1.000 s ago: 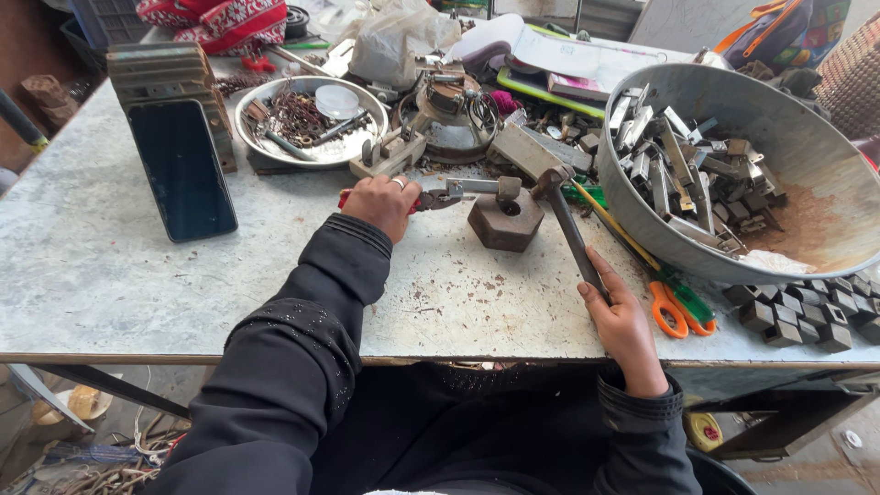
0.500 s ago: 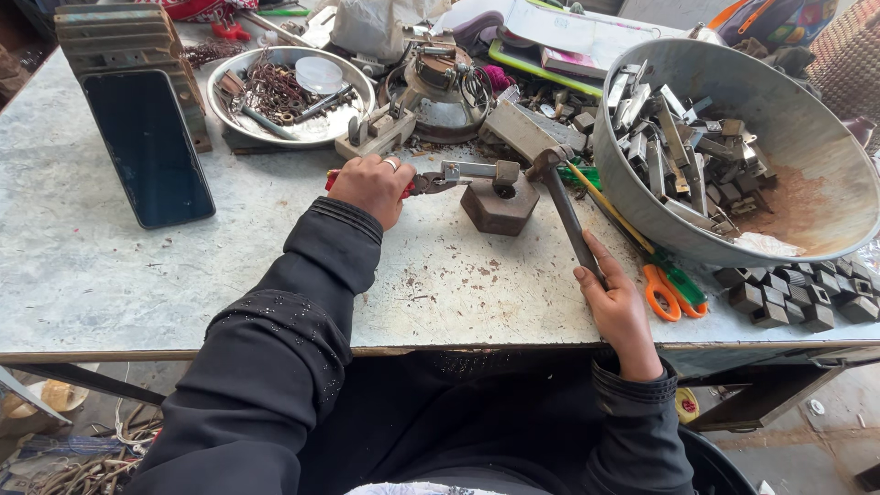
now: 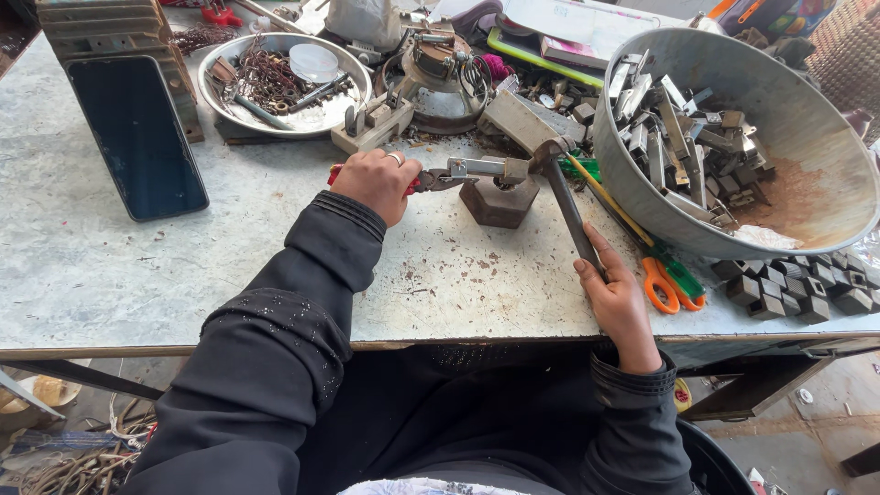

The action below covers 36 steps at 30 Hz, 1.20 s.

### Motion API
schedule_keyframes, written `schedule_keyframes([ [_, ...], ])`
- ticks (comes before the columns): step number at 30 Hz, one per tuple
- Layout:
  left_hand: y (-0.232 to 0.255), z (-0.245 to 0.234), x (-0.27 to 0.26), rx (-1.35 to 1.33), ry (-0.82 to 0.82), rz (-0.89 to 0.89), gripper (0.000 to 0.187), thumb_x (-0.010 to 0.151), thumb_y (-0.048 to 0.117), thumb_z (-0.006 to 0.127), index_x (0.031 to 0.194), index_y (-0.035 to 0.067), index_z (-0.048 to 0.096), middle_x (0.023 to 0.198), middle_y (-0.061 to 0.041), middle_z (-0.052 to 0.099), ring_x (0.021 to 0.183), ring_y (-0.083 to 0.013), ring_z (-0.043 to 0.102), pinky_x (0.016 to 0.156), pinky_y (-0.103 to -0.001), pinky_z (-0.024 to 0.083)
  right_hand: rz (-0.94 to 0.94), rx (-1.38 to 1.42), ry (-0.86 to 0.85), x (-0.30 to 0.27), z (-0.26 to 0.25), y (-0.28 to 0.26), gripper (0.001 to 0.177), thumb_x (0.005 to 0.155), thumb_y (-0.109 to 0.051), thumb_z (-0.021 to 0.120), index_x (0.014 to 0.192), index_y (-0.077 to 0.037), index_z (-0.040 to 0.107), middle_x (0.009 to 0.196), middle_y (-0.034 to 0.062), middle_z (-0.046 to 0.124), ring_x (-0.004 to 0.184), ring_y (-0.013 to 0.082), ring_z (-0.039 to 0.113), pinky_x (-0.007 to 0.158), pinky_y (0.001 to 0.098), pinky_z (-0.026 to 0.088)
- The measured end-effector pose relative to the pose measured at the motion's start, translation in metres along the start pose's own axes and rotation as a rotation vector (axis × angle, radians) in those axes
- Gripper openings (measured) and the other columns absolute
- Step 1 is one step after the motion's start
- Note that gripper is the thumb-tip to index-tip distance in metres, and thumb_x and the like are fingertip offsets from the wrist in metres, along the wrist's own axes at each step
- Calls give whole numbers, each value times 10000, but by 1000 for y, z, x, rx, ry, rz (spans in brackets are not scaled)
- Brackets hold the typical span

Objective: The person uses pliers to hold a small metal piece on a hexagonal anvil and repeatedly strikes it with a hammer to bend and shape it. They adjust the grip and position of the metal piece several times during the process.

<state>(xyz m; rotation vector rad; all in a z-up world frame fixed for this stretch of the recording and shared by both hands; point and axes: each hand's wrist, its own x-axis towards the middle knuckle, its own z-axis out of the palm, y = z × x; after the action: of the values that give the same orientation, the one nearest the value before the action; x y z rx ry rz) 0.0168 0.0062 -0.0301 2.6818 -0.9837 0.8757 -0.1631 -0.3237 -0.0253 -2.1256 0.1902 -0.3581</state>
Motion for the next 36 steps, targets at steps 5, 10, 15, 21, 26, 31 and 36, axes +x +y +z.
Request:
schedule_keyframes([
  [5,8,-7,-1,23,-36,-41,221,801,124,718,1019,126,685,872,-50,694,848,-254,686,733,-409,543,-12,-13,-3,2,0,3,559,982,-220,647,1526,-172,527,711,-62,472,607,41,370,537,218,325],
  [10,12,-14,-4,32,-94,-61,207,823,114,689,1028,144,692,868,-51,696,845,-265,690,728,-424,544,-30,-49,14,1,0,6,559,980,-222,660,1523,-179,534,758,-48,513,630,46,386,559,219,351],
  [15,14,-14,-4,26,-112,-85,197,851,101,653,1038,147,694,871,-64,699,834,-273,696,716,-422,548,-88,-85,34,2,0,8,559,968,-222,676,1508,-169,542,1099,32,683,793,67,548,714,228,474],
  [21,15,-9,-6,26,-165,-116,156,889,113,631,1028,157,686,852,-61,712,834,-276,697,731,-419,548,-83,-131,48,0,2,2,576,949,-251,691,1501,-183,542,1262,107,699,991,127,657,869,281,507],
  [26,13,-9,-6,-33,-139,-108,259,874,90,622,1110,170,693,845,-69,714,827,-289,695,739,-431,546,-63,-247,63,-4,2,-6,565,941,-304,682,1486,-223,559,1165,126,737,903,167,671,827,301,507],
  [31,11,-9,-7,-60,-135,-105,369,860,65,615,1200,188,688,829,-80,714,812,-294,693,730,-438,543,-7,-419,71,-6,6,-4,594,969,-332,673,1543,-288,528,914,148,743,746,209,645,723,342,495],
  [36,12,-11,-6,-66,-154,-113,282,872,75,622,1127,172,695,851,-73,716,823,-287,697,727,-432,544,-32,-353,85,-7,2,5,714,960,-331,668,1610,-298,375,692,93,604,566,157,484,581,336,399],
])
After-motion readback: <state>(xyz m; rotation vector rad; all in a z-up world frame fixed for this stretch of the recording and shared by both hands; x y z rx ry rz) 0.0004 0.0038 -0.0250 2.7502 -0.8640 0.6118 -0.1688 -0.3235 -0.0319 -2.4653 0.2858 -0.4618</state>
